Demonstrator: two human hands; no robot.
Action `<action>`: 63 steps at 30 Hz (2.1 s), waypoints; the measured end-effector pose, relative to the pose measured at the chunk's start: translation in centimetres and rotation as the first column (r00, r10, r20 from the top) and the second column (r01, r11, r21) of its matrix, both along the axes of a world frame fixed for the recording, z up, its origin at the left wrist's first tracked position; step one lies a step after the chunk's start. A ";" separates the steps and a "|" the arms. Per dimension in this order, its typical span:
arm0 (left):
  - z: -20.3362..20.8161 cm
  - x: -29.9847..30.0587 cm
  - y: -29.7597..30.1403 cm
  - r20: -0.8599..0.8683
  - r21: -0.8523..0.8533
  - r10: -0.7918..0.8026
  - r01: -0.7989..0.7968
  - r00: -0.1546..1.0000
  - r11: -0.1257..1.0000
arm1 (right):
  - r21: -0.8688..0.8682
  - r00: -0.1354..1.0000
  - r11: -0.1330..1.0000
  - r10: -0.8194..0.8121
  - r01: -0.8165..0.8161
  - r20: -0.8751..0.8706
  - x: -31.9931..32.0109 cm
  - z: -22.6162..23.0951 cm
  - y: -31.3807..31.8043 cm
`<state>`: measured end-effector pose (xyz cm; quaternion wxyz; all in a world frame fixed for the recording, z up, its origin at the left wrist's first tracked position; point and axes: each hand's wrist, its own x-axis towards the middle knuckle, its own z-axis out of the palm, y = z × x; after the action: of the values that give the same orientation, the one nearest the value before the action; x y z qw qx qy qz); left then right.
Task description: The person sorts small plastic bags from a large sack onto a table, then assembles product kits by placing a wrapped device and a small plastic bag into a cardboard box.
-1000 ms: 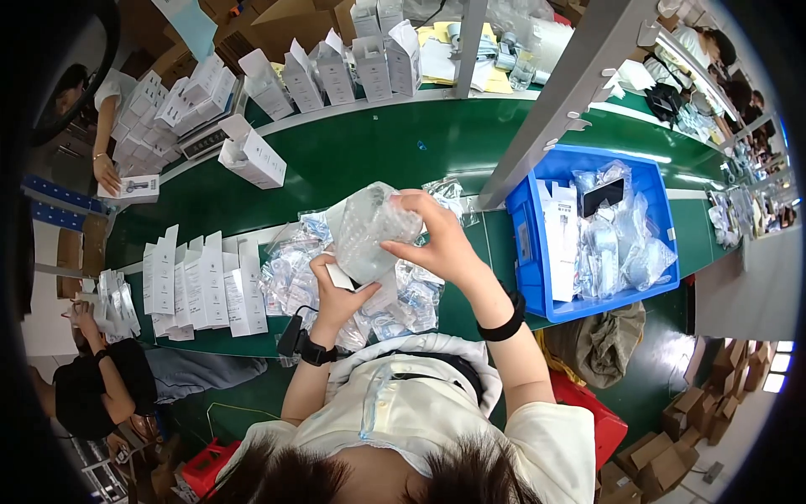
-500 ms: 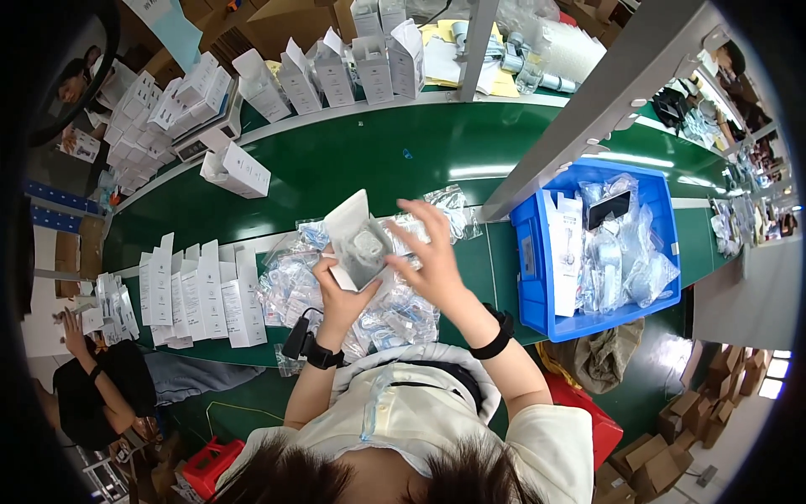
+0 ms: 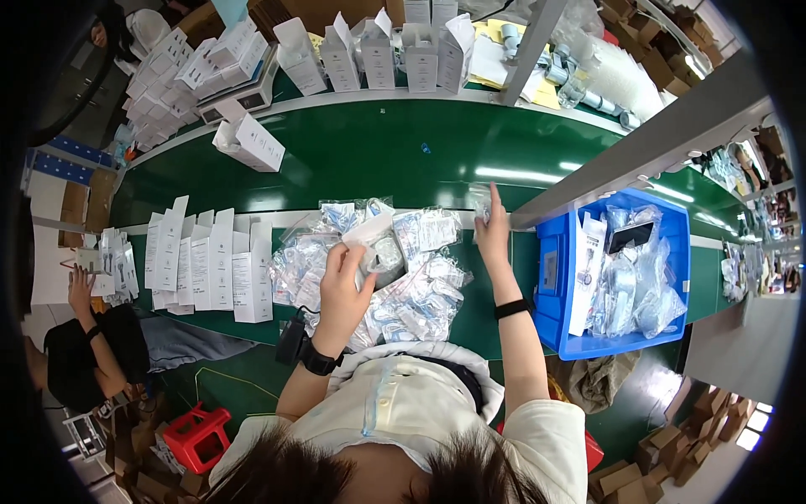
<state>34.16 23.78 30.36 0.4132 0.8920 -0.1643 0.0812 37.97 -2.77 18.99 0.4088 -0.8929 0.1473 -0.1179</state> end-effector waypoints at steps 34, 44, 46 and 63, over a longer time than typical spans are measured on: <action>-9.1 4.0 21.3 0.066 0.537 0.357 -0.335 0.932 0.774 | 0.652 0.905 0.644 0.389 -0.401 0.172 -3.5 1.7 11.7; -8.6 0.8 20.4 0.142 0.569 0.335 -0.354 0.931 0.742 | 0.490 0.930 0.871 -0.192 0.015 0.312 13.0 1.6 10.0; -5.4 0.6 19.3 0.221 0.420 0.321 -0.387 0.921 0.821 | 0.458 0.945 0.888 -0.174 0.030 0.276 14.9 0.5 8.9; 1.4 -2.0 -6.0 -0.199 -0.768 -0.783 0.403 0.589 0.499 | 0.852 0.970 0.464 0.122 -0.242 0.209 -14.4 11.2 3.5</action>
<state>32.20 17.79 31.73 0.7232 0.5520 -0.3155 -0.2697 23.54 0.77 30.21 0.8225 -0.5638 0.0660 -0.0355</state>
